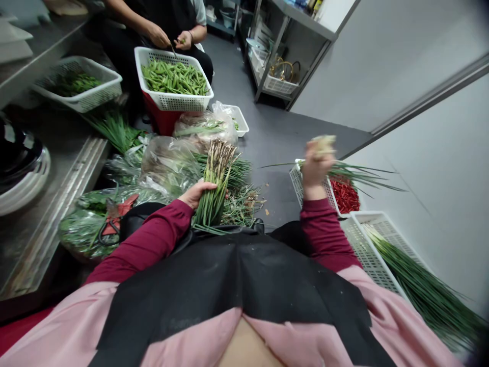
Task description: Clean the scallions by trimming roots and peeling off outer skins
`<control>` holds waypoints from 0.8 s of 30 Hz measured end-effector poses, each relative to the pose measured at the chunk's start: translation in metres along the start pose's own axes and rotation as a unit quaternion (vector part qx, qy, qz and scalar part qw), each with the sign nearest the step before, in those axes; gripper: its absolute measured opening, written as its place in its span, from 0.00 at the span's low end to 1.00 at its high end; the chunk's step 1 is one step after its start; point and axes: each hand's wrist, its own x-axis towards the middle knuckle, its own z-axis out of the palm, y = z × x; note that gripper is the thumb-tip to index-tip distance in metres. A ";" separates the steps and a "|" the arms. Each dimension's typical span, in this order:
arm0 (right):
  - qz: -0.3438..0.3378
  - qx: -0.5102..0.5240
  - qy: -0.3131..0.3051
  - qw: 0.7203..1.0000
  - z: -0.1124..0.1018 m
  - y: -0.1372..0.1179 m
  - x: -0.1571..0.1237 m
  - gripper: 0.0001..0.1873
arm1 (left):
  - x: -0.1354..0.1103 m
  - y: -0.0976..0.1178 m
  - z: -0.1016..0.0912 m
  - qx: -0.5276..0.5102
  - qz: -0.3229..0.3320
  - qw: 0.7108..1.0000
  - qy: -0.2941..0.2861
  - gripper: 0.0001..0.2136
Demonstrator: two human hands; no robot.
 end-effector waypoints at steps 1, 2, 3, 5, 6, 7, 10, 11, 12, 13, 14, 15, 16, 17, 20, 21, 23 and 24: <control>0.011 -0.002 -0.019 1.000 0.015 0.004 -0.012 0.12 | 0.001 -0.001 0.001 0.002 0.013 1.000 0.020 0.22; 0.023 -0.003 -0.040 0.999 0.031 0.010 -0.024 0.13 | 0.002 -0.003 0.003 0.006 0.025 0.999 0.034 0.22; 0.037 -0.004 -0.063 0.997 0.049 0.017 -0.035 0.13 | 0.002 -0.004 0.005 0.011 0.033 0.998 0.043 0.22; 0.067 -0.004 -0.111 0.992 0.084 0.034 -0.055 0.14 | 0.002 -0.006 0.009 0.023 0.038 0.998 0.044 0.21; 0.082 -0.002 -0.134 0.988 0.099 0.044 -0.063 0.15 | 0.002 -0.007 0.011 0.027 0.041 0.998 0.042 0.20; 0.096 0.001 -0.154 0.983 0.112 0.053 -0.068 0.16 | 0.002 -0.007 0.013 0.029 0.046 0.998 0.041 0.19; 0.136 0.017 -0.191 0.972 0.134 0.075 -0.077 0.17 | 0.002 -0.009 0.017 0.035 0.062 0.997 0.041 0.17; 0.146 0.022 -0.193 0.970 0.136 0.080 -0.077 0.18 | 0.002 -0.010 0.018 0.040 0.070 0.996 0.043 0.17; 0.153 0.026 -0.191 0.969 0.137 0.084 -0.077 0.18 | 0.003 -0.010 0.020 0.047 0.080 0.995 0.046 0.18; 0.156 0.032 -0.188 0.969 0.136 0.087 -0.076 0.18 | 0.004 -0.011 0.021 0.057 0.094 0.993 0.051 0.18; 0.157 0.037 -0.187 0.969 0.135 0.089 -0.075 0.18 | 0.004 -0.012 0.022 0.070 0.108 0.990 0.057 0.19; 0.157 0.044 -0.190 0.968 0.132 0.090 -0.074 0.18 | 0.004 -0.012 0.023 0.085 0.119 0.987 0.061 0.18; 0.158 0.053 -0.193 0.967 0.130 0.091 -0.072 0.18 | 0.004 -0.012 0.023 0.100 0.125 0.985 0.061 0.17; 0.163 0.063 -0.191 0.966 0.126 0.092 -0.070 0.18 | 0.003 -0.011 0.024 0.114 0.127 0.984 0.056 0.16; 0.187 0.097 -0.145 0.967 0.114 0.091 -0.062 0.18 | -0.002 -0.007 0.025 0.143 0.129 0.981 0.024 0.12; 0.192 0.108 -0.119 0.968 0.108 0.090 -0.058 0.18 | -0.004 -0.006 0.025 0.151 0.132 0.980 0.015 0.12; 0.193 0.123 -0.067 0.971 0.096 0.087 -0.048 0.17 | -0.006 -0.005 0.025 0.165 0.133 0.977 0.004 0.11; 0.189 0.125 -0.041 0.973 0.089 0.085 -0.042 0.16 | -0.007 -0.005 0.025 0.172 0.131 0.976 0.001 0.11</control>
